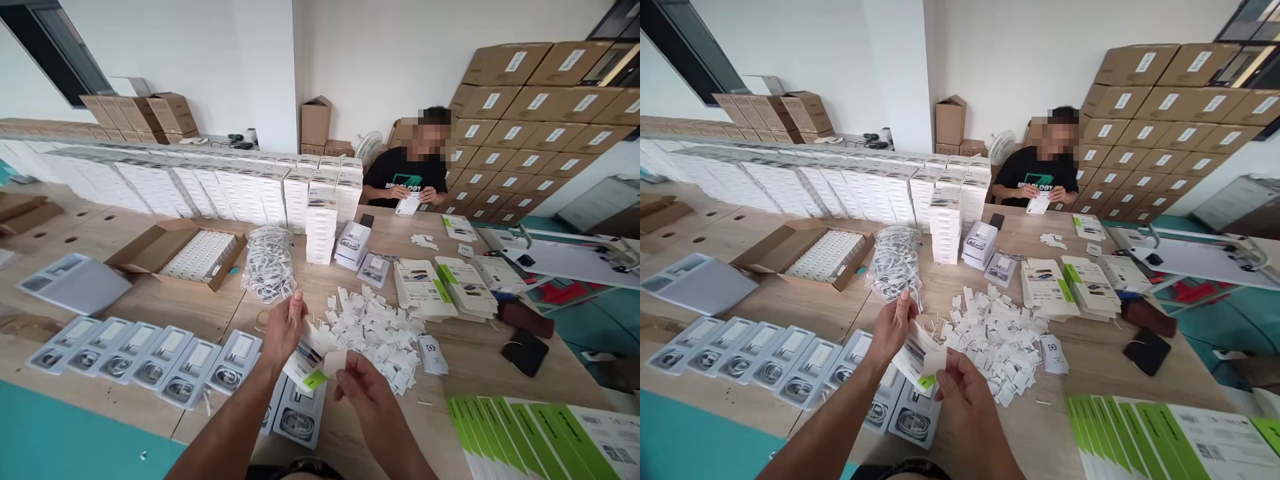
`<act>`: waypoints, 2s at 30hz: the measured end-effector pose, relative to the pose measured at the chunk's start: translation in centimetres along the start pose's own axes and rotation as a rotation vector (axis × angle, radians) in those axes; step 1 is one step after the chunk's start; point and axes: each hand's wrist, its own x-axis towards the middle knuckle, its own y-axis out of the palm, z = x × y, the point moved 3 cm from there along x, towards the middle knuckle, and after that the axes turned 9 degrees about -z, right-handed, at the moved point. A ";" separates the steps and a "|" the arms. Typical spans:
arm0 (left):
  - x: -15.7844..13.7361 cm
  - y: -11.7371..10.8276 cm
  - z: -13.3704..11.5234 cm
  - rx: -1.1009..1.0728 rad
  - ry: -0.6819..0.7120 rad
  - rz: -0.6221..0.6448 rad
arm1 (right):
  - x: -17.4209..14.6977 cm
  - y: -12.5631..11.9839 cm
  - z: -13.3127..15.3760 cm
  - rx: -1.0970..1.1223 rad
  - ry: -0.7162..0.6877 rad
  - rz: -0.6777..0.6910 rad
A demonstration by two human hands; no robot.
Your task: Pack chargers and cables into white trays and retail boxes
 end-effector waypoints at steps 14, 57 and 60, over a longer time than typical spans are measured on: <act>-1.1 -1.7 -2.2 -0.079 -0.016 0.540 | 2.8 -5.2 3.0 -0.218 -0.220 -0.334; -4.6 -1.4 -5.4 -0.526 -0.045 0.422 | 3.4 -4.9 10.7 -0.951 -0.787 -0.050; -4.7 -1.4 -5.8 -0.490 -0.014 0.437 | 3.8 -5.2 10.3 -0.913 -0.624 0.012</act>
